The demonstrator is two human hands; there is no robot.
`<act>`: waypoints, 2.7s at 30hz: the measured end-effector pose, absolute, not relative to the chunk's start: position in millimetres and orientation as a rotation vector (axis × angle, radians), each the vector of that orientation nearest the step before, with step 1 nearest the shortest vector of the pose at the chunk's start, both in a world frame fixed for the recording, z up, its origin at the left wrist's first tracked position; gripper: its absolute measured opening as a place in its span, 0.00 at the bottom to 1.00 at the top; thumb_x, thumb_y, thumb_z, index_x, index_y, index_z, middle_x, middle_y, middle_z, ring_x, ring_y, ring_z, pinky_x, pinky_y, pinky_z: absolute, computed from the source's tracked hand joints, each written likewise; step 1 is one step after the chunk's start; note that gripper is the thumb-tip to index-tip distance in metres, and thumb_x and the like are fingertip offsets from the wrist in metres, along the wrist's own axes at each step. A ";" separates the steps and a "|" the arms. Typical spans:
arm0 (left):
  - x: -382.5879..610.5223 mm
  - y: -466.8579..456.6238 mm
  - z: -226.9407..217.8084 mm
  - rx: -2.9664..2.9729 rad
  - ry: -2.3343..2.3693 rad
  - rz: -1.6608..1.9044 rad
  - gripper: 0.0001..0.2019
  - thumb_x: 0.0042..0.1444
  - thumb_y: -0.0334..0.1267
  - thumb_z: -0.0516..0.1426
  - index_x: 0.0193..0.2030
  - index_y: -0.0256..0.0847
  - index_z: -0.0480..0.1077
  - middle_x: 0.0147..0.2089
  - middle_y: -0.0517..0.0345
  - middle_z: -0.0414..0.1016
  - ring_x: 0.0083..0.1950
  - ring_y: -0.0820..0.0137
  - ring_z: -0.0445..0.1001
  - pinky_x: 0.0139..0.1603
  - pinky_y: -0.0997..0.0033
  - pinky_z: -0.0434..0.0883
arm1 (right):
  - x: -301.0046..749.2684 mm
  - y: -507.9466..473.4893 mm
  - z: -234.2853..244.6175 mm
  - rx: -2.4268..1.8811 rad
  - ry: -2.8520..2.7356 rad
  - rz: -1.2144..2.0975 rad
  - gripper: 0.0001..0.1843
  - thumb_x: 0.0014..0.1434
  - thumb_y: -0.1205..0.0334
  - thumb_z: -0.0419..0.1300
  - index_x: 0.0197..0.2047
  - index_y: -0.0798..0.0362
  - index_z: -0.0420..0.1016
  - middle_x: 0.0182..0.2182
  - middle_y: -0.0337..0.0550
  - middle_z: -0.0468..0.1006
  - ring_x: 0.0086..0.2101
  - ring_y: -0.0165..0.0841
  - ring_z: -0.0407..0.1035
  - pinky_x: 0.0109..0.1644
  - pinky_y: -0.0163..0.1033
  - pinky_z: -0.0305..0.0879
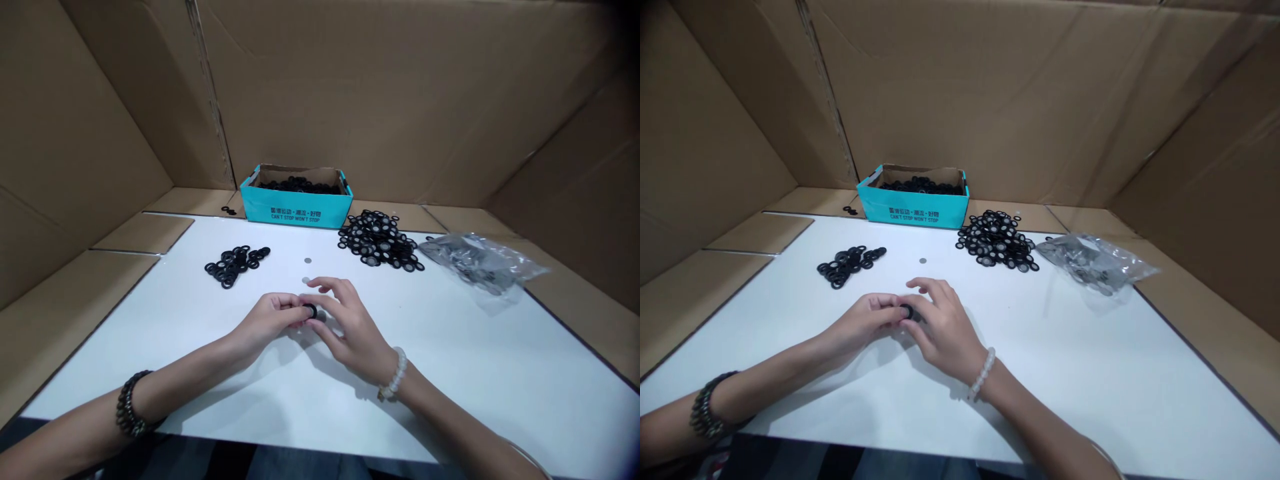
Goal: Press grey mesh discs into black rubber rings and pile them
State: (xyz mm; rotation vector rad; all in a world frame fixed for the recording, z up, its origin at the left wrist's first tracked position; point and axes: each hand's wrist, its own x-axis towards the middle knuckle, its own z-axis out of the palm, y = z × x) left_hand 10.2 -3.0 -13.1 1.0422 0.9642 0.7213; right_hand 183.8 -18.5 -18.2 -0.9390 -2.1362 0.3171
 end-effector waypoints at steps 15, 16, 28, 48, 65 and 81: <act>-63.5 80.7 8.3 2.461 1.998 0.499 0.11 0.51 0.45 0.58 0.35 0.41 0.75 0.42 0.45 0.75 0.46 0.53 0.70 0.41 0.63 0.61 | 264.3 87.7 -28.3 -1.747 -1.959 -0.168 0.14 0.61 0.58 0.52 0.44 0.52 0.77 0.44 0.53 0.71 0.46 0.46 0.60 0.44 0.48 0.56; -70.8 84.6 9.3 2.467 2.060 0.419 0.12 0.51 0.46 0.58 0.35 0.41 0.75 0.41 0.46 0.76 0.45 0.54 0.71 0.38 0.64 0.61 | 270.5 89.8 -33.7 -1.810 -1.962 -0.205 0.15 0.61 0.58 0.51 0.45 0.51 0.77 0.45 0.53 0.71 0.46 0.47 0.59 0.43 0.48 0.55; -82.2 90.8 5.7 2.263 2.157 0.361 0.10 0.50 0.45 0.57 0.32 0.43 0.76 0.38 0.50 0.79 0.40 0.57 0.72 0.27 0.69 0.55 | 221.2 46.6 -32.0 -1.434 -2.280 -0.023 0.12 0.63 0.61 0.52 0.42 0.53 0.76 0.41 0.50 0.75 0.43 0.42 0.63 0.46 0.47 0.54; -17.6 52.6 -18.7 1.403 1.158 0.848 0.15 0.46 0.47 0.62 0.31 0.34 0.73 0.27 0.55 0.75 0.20 0.75 0.67 0.20 0.76 0.63 | 186.5 30.3 -39.1 -1.151 -1.540 1.291 0.09 0.48 0.61 0.64 0.28 0.56 0.70 0.24 0.40 0.73 0.24 0.28 0.64 0.29 0.34 0.58; -9.2 46.2 -30.2 1.289 1.095 0.903 0.13 0.46 0.43 0.63 0.30 0.33 0.72 0.26 0.55 0.74 0.23 0.75 0.69 0.24 0.74 0.66 | 188.6 29.1 -41.7 -1.293 -1.910 0.895 0.09 0.60 0.65 0.52 0.29 0.54 0.69 0.22 0.37 0.68 0.26 0.29 0.63 0.32 0.34 0.58; -4.8 33.9 -31.5 1.392 1.103 0.928 0.11 0.50 0.43 0.60 0.31 0.35 0.72 0.26 0.58 0.72 0.23 0.74 0.70 0.25 0.74 0.67 | 171.9 17.3 -31.0 -1.137 -1.500 1.040 0.06 0.50 0.61 0.64 0.30 0.55 0.75 0.27 0.41 0.77 0.28 0.30 0.69 0.33 0.36 0.64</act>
